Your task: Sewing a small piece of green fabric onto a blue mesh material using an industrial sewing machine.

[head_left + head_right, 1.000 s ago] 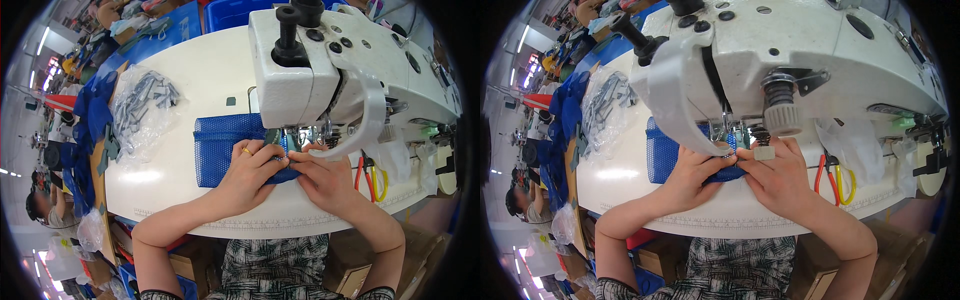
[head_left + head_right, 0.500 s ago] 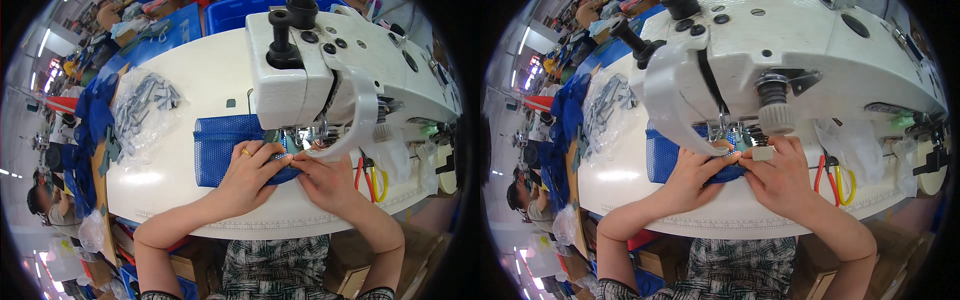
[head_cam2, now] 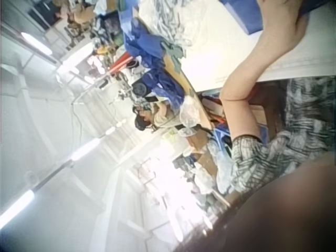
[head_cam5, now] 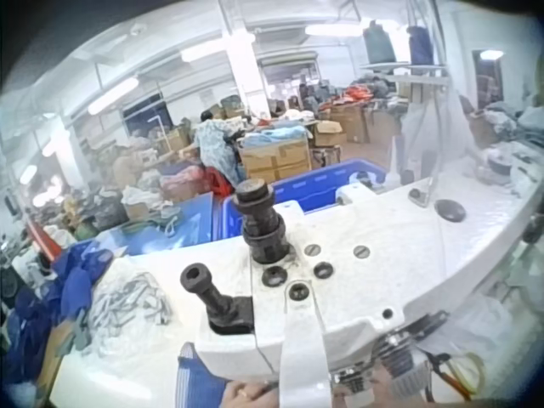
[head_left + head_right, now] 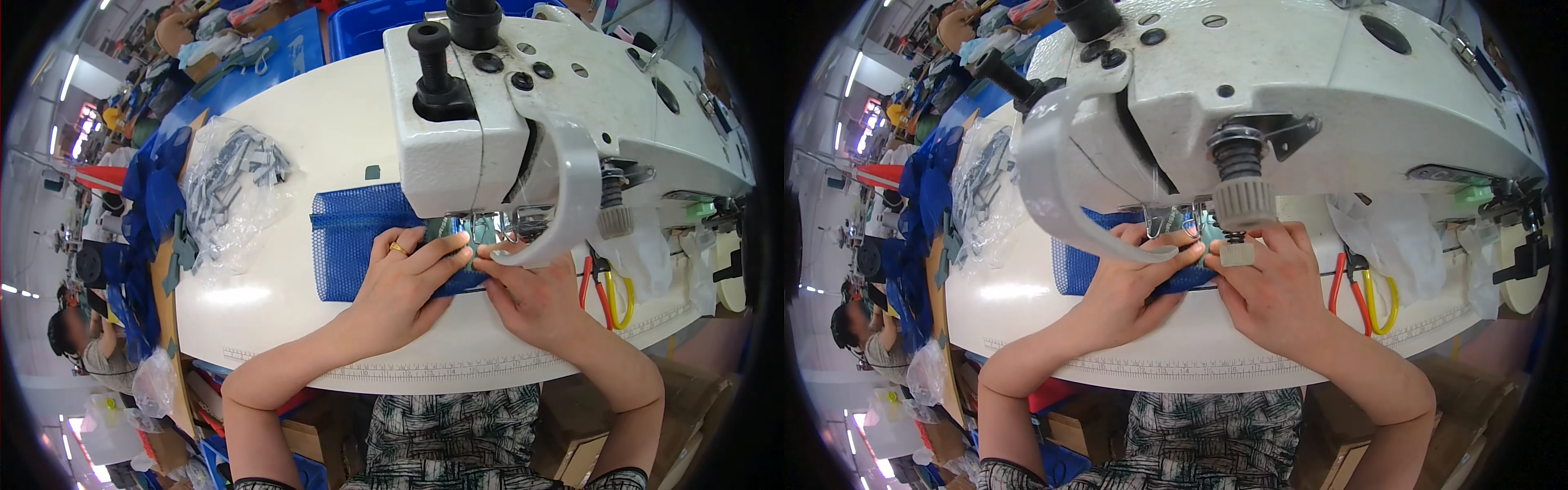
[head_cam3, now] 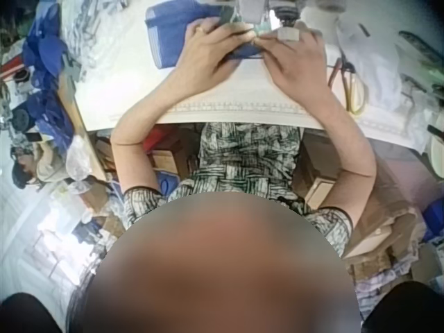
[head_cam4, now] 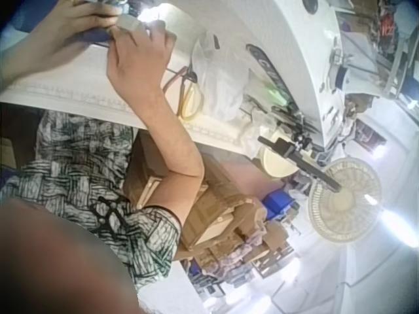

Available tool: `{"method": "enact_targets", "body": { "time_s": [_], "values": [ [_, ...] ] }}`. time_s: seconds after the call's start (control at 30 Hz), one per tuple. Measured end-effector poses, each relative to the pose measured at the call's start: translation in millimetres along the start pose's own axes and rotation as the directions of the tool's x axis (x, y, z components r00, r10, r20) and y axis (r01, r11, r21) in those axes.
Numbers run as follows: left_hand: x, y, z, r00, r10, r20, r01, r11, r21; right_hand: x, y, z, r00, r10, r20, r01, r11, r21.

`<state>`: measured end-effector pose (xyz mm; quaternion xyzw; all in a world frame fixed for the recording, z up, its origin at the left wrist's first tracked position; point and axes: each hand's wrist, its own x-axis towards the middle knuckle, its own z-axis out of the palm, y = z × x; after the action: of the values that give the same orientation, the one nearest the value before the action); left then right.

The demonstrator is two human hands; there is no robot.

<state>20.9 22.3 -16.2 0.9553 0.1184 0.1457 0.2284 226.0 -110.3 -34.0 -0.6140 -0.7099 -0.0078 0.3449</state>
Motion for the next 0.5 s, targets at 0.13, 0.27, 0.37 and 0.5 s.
{"method": "enact_targets", "body": {
  "time_s": [0.13, 0.27, 0.37, 0.5],
  "values": [
    [1.2, -0.9, 0.0, 1.0, -0.001, 0.007, 0.001, 1.0, 0.017, -1.2, 0.8, 0.6, 1.0, 0.021, 0.02, -0.02, 1.0, -0.02],
    [3.1, 1.4, -0.2, 1.0, -0.017, 0.0, 0.017, 0.999, 0.045, 1.4, 0.5, -1.9, 1.0, 0.01, 0.022, -0.009, 0.998, -0.056],
    [4.7, 2.7, 0.0, 1.0, -0.024, -0.012, 0.025, 0.997, 0.068, 2.6, 0.2, -3.2, 0.999, 0.0, 0.034, 0.003, 0.997, -0.077],
    [4.8, 0.1, 3.7, 0.999, -0.015, -0.052, 0.02, 0.996, 0.083, 3.9, 1.6, -2.7, 1.0, -0.024, 0.016, 0.026, 0.995, -0.091]
  ]
}}
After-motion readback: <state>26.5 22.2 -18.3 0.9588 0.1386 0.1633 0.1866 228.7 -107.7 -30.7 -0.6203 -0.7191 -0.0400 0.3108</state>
